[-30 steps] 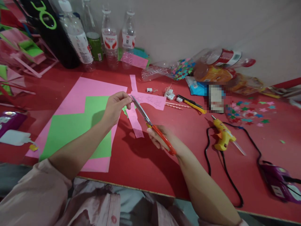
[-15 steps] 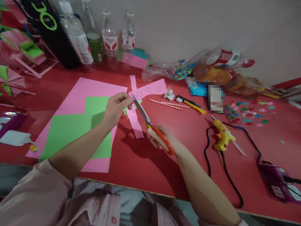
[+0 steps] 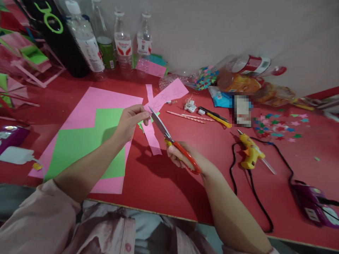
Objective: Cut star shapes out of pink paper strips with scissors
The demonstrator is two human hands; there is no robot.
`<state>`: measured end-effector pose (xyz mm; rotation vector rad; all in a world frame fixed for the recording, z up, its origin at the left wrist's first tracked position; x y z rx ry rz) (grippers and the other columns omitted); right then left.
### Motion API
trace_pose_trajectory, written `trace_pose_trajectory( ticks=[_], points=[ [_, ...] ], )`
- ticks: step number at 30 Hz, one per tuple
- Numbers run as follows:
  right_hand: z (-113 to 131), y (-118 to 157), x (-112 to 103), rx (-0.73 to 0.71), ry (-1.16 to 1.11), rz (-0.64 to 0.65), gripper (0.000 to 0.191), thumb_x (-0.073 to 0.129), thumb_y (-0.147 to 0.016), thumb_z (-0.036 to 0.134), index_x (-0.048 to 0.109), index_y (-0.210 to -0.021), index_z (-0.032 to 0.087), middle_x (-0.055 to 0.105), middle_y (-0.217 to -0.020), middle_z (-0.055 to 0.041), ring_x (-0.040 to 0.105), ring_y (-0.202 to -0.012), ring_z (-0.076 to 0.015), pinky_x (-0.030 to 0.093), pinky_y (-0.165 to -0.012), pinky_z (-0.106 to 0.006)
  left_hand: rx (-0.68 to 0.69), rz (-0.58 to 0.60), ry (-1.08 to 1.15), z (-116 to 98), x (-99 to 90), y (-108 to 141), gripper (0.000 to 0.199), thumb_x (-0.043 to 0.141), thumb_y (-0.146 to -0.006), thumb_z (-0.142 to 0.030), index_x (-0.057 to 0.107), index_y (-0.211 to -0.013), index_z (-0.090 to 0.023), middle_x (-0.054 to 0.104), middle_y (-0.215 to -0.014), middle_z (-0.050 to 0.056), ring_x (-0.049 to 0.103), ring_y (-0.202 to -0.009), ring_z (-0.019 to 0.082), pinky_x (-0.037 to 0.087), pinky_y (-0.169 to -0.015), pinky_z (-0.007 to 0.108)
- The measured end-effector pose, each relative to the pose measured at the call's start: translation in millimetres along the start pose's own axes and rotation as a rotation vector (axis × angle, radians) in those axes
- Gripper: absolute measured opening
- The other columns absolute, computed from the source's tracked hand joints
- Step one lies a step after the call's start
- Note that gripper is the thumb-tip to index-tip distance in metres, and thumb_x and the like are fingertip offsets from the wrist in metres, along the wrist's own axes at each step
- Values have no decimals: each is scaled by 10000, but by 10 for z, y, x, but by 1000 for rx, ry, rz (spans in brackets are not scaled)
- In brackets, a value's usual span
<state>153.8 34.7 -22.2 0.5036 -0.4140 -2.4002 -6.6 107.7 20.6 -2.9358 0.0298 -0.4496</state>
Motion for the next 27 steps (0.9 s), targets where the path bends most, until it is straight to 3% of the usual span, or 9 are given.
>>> trace_pose_trajectory(
  ticks=[27],
  points=[
    [-31,-42,78,84,-62,-116,468,469,-818,640,451,-664,199,438,-375,66,350,-296,-59,296,-334,-183,-37,-45,0,84,-27,11,156,634,-694,-188,578,-549,-172,567,-492,-37,513,-503,57,438,-606,221]
  ],
)
Point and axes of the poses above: each hand's wrist, its own y-axis away from the middle knuckle, its own x-axis out of the palm, z = x × y, the point moved 10 cm from there along -y, towards the middle knuckle
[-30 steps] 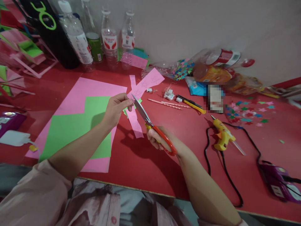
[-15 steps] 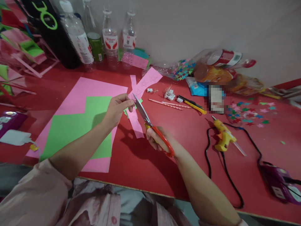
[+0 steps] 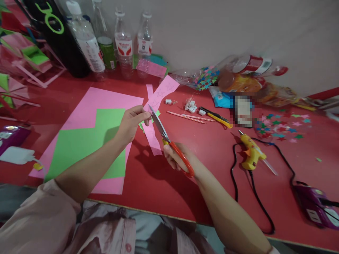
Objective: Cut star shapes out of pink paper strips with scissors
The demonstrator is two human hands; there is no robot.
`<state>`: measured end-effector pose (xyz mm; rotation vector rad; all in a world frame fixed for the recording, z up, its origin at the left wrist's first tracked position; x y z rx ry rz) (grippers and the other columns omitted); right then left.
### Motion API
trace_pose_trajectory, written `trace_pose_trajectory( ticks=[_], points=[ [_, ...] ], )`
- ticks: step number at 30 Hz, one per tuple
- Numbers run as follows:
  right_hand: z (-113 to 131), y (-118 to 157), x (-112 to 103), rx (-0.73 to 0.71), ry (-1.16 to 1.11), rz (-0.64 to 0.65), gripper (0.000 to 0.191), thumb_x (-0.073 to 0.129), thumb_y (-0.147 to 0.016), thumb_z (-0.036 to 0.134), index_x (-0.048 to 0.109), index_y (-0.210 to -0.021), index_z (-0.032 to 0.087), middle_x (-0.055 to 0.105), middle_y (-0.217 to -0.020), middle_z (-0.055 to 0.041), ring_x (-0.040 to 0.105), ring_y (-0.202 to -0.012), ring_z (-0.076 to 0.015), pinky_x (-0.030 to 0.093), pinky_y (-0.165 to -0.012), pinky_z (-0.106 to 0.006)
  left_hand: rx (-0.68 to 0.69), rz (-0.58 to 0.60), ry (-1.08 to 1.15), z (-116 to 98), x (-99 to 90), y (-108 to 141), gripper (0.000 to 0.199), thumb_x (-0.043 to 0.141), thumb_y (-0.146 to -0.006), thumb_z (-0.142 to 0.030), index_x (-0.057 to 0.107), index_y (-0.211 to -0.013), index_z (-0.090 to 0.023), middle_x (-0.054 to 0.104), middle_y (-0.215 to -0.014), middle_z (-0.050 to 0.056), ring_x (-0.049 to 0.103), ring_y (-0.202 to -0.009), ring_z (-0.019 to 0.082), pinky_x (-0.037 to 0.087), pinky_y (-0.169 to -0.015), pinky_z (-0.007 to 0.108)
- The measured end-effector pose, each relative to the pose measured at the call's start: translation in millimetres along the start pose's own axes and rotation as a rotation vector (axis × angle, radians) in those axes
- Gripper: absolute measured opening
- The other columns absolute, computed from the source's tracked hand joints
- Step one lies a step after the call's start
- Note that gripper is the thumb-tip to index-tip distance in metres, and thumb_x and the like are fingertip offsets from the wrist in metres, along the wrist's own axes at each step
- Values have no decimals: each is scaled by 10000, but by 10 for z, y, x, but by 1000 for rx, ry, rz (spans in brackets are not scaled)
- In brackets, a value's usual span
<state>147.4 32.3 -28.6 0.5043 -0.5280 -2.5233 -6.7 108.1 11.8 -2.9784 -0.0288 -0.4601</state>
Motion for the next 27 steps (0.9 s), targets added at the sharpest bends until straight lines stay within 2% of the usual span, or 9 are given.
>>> trace_pose_trajectory(
  ticks=[11,18,27],
  points=[
    [-11,-8,-36,11,13,-26,432,504,-811,597,439,-644,203,433,-364,70,353,-289,-57,290,-336,-183,-15,1,7,-4,4,5,147,632,-688,-195,578,-552,-177,567,-509,-34,516,-512,64,441,-593,227],
    [-2,-27,-19,-19,45,9,419,487,-829,575,424,-647,203,455,-397,65,379,-318,-58,300,-359,-187,-67,51,13,26,57,4,127,621,-672,-174,596,-548,-173,572,-489,-35,500,-478,61,427,-562,226],
    [14,2,-44,12,27,-43,438,500,-823,588,402,-622,212,433,-353,67,356,-291,-60,290,-340,-189,-72,37,43,38,65,5,123,617,-655,-170,592,-535,-173,564,-481,-36,494,-457,53,413,-526,211]
  ],
)
Point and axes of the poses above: each hand's wrist, its own y-axis away from the middle knuckle, its own x-axis out of the palm, z = x × y, the point moved 10 cm from there along -y, towards the middle knuckle
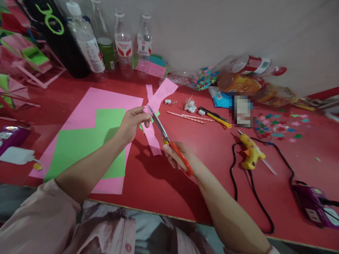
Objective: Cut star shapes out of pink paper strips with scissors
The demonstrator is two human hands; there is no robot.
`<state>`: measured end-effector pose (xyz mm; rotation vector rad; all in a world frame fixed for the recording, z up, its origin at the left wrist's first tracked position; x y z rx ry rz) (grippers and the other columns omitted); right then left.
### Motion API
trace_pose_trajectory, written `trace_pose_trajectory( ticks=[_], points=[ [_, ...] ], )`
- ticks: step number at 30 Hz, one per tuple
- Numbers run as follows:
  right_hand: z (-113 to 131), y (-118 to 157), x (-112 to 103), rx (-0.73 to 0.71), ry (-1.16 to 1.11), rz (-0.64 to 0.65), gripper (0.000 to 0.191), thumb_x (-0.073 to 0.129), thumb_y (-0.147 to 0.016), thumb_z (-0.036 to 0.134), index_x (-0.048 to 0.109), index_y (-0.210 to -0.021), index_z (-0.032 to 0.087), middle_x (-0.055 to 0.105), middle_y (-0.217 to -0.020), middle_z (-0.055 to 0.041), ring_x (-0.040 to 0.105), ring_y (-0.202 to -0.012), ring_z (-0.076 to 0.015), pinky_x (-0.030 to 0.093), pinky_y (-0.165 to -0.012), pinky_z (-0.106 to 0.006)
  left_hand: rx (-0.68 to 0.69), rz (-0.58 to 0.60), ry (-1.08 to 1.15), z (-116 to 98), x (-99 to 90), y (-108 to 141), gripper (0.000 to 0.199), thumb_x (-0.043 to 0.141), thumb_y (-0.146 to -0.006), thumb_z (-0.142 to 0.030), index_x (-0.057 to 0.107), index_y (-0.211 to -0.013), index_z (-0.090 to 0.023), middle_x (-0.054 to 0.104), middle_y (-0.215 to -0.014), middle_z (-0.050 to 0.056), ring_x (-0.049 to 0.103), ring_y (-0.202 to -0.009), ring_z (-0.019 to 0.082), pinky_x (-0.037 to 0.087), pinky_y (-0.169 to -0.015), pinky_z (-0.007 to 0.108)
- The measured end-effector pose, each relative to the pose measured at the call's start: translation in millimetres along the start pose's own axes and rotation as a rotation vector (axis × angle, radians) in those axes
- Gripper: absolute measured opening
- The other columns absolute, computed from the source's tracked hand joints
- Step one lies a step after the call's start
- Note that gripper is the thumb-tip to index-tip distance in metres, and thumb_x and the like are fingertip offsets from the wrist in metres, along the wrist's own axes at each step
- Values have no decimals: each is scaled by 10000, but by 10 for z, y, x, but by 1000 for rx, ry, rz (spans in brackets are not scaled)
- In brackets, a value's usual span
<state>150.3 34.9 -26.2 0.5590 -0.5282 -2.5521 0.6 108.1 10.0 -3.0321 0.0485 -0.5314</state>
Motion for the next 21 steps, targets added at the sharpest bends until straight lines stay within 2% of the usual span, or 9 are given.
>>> trace_pose_trajectory(
  ticks=[16,21],
  points=[
    [-2,-23,-1,-31,7,24,443,494,-825,593,439,-631,199,458,-391,59,379,-309,-55,304,-348,-178,-80,33,12,79,34,-1,110,627,-622,-176,580,-524,-160,566,-472,-31,479,-415,44,419,-501,208],
    [-16,1,4,14,5,3,446,481,-835,592,441,-623,201,450,-367,59,372,-292,-62,306,-335,-181,-99,7,16,108,29,9,102,611,-626,-181,569,-536,-158,546,-466,-31,476,-416,45,418,-503,209]
  ],
)
Point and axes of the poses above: each hand's wrist, its own y-axis away from the middle knuckle, its own x-axis out of the palm, z = x × y, the point moved 10 cm from there along -y, towards the middle knuckle
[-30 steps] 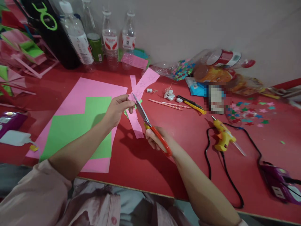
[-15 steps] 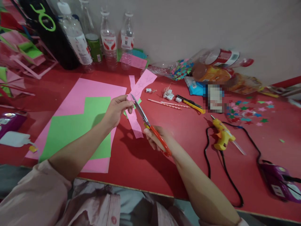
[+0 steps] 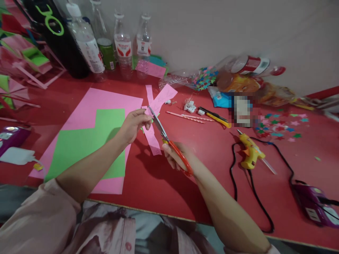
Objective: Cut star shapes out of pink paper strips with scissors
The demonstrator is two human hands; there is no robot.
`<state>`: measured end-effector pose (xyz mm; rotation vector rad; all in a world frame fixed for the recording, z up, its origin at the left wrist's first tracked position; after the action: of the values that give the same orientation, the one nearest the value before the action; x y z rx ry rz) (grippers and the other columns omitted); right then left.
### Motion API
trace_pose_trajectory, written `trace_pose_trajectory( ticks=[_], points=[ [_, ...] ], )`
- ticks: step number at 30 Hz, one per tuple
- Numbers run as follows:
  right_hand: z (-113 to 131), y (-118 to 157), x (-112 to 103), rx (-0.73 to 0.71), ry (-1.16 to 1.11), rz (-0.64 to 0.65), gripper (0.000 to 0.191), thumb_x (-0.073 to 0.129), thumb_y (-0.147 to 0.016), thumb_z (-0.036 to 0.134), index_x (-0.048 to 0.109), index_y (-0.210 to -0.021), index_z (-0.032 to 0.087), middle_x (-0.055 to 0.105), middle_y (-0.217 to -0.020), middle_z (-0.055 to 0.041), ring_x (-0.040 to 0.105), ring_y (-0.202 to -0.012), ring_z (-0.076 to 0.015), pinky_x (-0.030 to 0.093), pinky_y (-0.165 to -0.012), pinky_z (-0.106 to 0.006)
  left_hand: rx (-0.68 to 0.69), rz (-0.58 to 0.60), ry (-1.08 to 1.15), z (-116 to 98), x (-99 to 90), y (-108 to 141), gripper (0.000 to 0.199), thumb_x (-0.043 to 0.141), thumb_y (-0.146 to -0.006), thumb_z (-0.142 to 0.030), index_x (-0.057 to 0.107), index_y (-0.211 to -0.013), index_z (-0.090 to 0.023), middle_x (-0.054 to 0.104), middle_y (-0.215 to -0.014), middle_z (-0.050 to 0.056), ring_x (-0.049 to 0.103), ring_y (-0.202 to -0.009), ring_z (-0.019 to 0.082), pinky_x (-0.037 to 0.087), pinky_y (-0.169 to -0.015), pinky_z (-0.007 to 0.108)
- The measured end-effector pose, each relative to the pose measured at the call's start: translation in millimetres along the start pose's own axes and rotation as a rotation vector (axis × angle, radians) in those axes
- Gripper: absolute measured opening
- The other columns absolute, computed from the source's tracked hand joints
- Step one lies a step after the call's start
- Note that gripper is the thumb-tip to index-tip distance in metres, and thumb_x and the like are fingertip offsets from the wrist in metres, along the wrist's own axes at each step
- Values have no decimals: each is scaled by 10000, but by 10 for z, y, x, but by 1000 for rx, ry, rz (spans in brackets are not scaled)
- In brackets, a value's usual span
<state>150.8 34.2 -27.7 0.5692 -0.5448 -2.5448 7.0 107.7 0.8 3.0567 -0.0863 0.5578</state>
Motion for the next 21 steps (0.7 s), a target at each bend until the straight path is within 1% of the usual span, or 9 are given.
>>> trace_pose_trajectory(
  ticks=[4,8,11,13,15,17,19,21],
  points=[
    [-5,24,-8,45,16,-28,427,499,-839,570,453,-633,199,460,-356,57,382,-282,-66,316,-329,-178,-19,-7,2,22,12,-2,128,609,-624,-178,532,-524,-157,543,-479,-27,476,-421,42,409,-495,207],
    [-17,25,-5,57,20,-7,435,499,-846,555,439,-605,198,469,-350,48,386,-277,-63,317,-327,-174,-30,-4,8,40,20,-5,175,601,-621,-182,483,-493,-172,506,-446,-28,492,-438,61,402,-489,221],
    [-43,8,-11,57,19,-8,455,510,-835,568,438,-584,195,475,-356,44,391,-276,-60,315,-324,-173,-29,-9,17,46,8,-8,170,591,-615,-174,483,-485,-176,504,-435,-27,496,-441,68,405,-504,228],
    [-56,-10,-27,50,-10,-30,463,521,-817,589,448,-587,195,471,-357,48,383,-271,-59,307,-319,-177,-38,3,6,54,13,-3,165,582,-607,-168,491,-469,-175,508,-430,-26,472,-419,63,395,-499,232],
    [-40,-27,-77,17,-76,-83,449,531,-798,603,469,-619,195,460,-361,60,364,-266,-57,292,-312,-181,-85,79,-55,90,85,19,181,575,-596,-156,484,-441,-175,489,-408,-30,428,-387,56,371,-480,236],
    [3,-27,-169,-38,-140,-167,417,565,-776,589,490,-663,195,472,-393,64,379,-287,-58,290,-318,-181,-169,233,-180,173,232,86,207,573,-594,-136,472,-418,-173,464,-389,-35,396,-375,52,341,-463,236],
    [53,-10,-265,-99,-188,-243,396,604,-755,564,488,-668,195,480,-426,61,408,-321,-59,305,-335,-180,-251,413,-334,278,391,202,212,572,-605,-124,479,-420,-169,466,-396,-32,402,-394,58,312,-453,230],
    [96,3,-316,-151,-229,-271,379,635,-738,534,486,-664,194,483,-448,60,421,-342,-58,319,-347,-182,-286,560,-428,351,521,321,197,560,-620,-127,489,-441,-168,463,-410,-36,396,-413,60,287,-446,220]
  ],
)
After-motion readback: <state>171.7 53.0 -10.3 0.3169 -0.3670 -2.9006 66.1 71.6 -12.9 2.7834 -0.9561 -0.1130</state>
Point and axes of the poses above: each hand's wrist, its own y-axis away from the middle knuckle, its own x-axis out of the palm, z = x × y, the point moved 10 cm from there along -y, towards the middle knuckle
